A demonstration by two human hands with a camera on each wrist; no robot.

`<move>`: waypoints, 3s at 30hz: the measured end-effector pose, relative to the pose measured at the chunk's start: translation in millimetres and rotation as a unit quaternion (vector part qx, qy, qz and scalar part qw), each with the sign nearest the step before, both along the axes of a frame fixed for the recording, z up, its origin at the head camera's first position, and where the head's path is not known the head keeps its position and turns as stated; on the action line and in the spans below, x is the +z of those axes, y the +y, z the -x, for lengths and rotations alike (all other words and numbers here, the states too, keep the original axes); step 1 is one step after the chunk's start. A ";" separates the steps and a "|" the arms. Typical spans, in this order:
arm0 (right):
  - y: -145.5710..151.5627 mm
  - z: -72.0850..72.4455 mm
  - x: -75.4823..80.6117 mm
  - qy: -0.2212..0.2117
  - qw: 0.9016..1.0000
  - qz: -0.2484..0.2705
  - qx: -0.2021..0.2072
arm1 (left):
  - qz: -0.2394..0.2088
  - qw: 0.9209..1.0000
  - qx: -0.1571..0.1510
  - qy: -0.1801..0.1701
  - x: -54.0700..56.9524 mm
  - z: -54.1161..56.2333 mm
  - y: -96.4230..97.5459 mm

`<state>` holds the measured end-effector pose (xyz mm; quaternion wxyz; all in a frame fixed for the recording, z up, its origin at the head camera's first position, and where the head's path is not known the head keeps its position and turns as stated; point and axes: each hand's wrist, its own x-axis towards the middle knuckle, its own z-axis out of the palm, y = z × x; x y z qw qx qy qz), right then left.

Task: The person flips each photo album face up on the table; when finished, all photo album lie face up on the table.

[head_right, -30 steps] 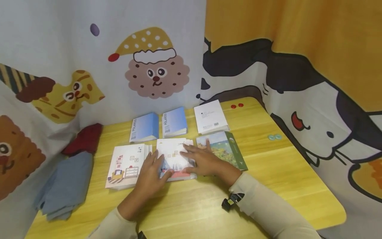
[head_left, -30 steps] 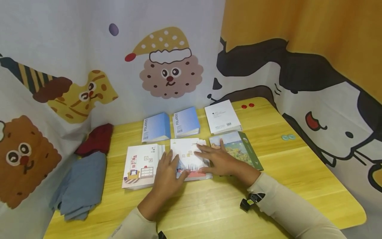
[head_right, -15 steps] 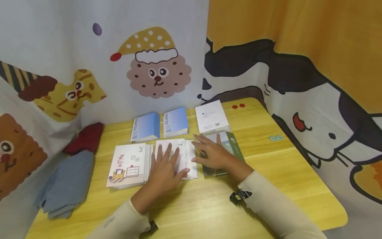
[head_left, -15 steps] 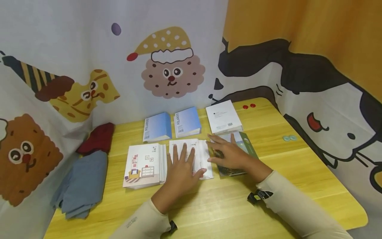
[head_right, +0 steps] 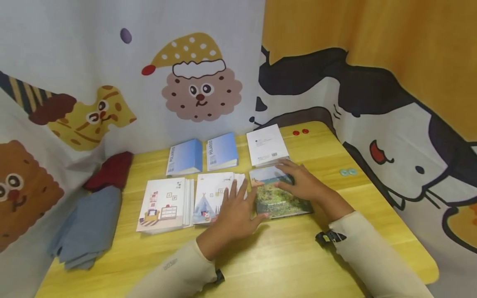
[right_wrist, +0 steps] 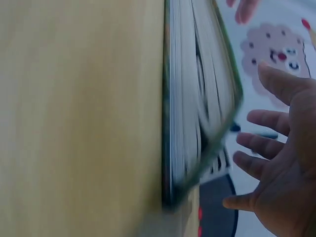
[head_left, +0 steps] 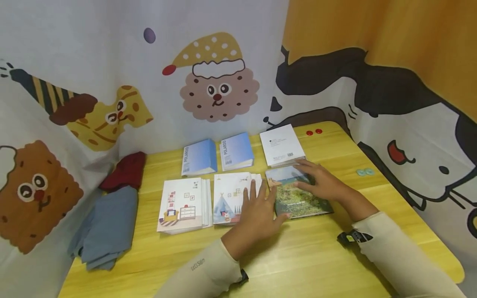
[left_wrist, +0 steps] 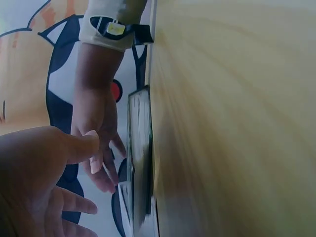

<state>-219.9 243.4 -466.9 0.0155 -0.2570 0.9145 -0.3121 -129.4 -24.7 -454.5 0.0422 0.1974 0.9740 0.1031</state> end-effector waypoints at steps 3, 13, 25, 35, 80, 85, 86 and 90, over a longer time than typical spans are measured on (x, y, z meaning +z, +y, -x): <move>17.4 4.3 0.1 -0.019 1.000 0.021 -0.011 | -0.001 1.000 -0.006 0.005 -1.8 1.7 13.9; 40.2 14.7 -11.1 -0.057 0.996 0.057 -0.031 | -0.008 0.999 -0.044 0.023 -12.8 5.9 49.9; 50.5 16.8 -35.5 -0.073 0.995 0.055 -0.041 | -0.007 0.999 -0.041 0.027 -28.0 2.8 61.6; 51.4 17.5 -36.2 -0.091 0.994 0.030 -0.057 | 0.017 0.998 -0.034 0.043 -32.8 2.5 65.0; 48.7 5.3 -20.6 -0.114 0.963 0.231 0.074 | -0.395 0.908 -0.133 0.055 -34.3 3.1 57.9; 48.7 6.4 -24.2 -0.122 0.969 0.203 0.072 | -0.415 0.898 -0.106 0.098 -29.1 0.1 56.3; 48.5 6.5 -24.9 -0.122 0.970 0.200 0.071 | -0.423 0.895 -0.101 0.098 -27.9 -0.6 55.7; 48.4 5.6 -27.2 -0.125 0.971 0.194 0.068 | -0.433 0.894 -0.087 0.080 -23.3 -3.5 51.9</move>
